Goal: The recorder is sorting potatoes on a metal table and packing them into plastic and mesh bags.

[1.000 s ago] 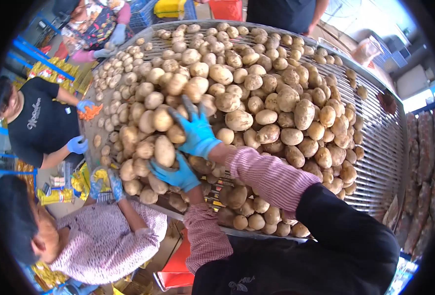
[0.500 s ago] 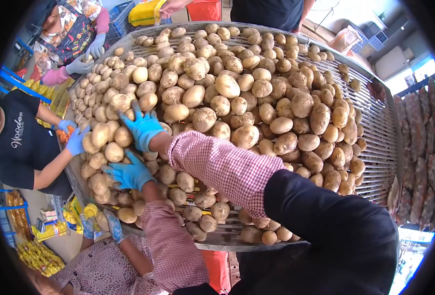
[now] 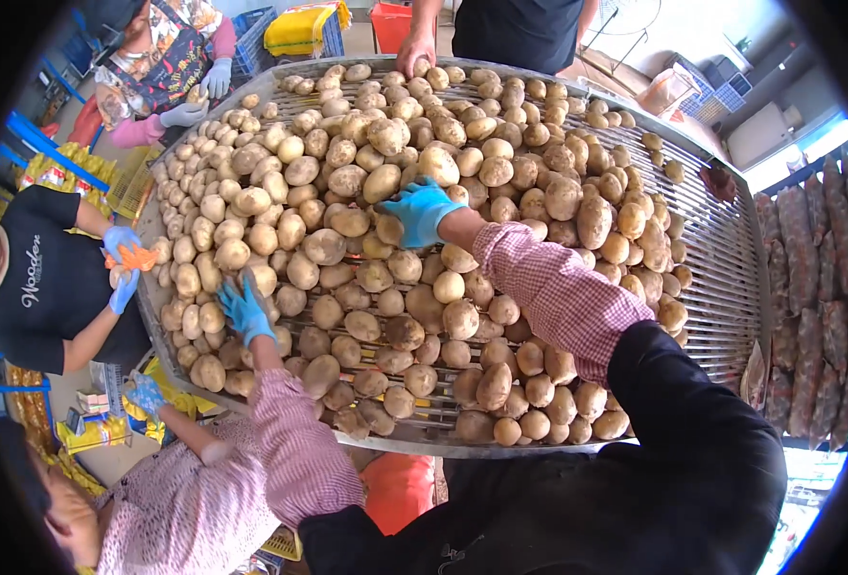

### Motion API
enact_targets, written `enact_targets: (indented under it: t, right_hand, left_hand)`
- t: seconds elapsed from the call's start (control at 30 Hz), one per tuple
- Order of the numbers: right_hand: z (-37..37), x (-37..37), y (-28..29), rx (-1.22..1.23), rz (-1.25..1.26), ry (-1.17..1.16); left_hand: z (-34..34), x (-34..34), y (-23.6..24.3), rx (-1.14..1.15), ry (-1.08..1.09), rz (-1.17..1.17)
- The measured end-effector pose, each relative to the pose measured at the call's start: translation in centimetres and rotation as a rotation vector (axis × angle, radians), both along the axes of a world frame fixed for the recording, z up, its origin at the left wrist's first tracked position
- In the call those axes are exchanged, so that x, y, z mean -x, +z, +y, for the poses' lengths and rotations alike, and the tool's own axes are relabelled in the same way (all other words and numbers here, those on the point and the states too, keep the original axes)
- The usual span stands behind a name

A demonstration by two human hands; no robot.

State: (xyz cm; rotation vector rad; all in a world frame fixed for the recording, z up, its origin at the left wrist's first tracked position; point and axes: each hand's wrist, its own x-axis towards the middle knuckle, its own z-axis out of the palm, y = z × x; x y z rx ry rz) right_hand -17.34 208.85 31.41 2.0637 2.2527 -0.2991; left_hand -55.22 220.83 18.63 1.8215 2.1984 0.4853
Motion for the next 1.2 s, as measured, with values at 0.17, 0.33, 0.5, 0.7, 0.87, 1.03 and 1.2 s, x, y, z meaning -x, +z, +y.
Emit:
enact_targets:
  t: [0.17,0.33,0.5,0.7,0.87,1.03,1.2]
  right_hand:
    - [-4.8,3.7,0.1,0.137,0.277,0.034]
    - [-11.9,10.6,-2.5,0.009,0.379,-0.021]
    - [-14.3,10.4,-4.9,0.051,0.492,-0.078]
    - [-15.0,9.6,-4.5,-0.030,0.739,0.007]
    - [-17.2,9.5,-3.7,-0.081,0.817,0.015]
    - [-20.4,8.2,-1.8,-0.204,0.905,0.038]
    - [-25.9,5.2,1.2,-0.221,1.136,-0.180]
  left_hand:
    - [-11.8,-5.7,1.0,-0.200,-0.050,-1.215]
    - [-18.0,-10.6,1.9,0.040,-0.054,-1.482]
    - [-23.2,-9.3,4.2,0.151,-0.200,-1.556]
    - [-26.8,-8.3,8.4,-0.010,-0.404,-1.397]
    - [-28.6,-8.5,10.5,0.019,-0.459,-1.238]
    - [-29.5,-9.2,9.2,0.138,-0.286,-1.460]
    - [-24.0,-8.2,5.8,-0.162,-0.050,-1.505]
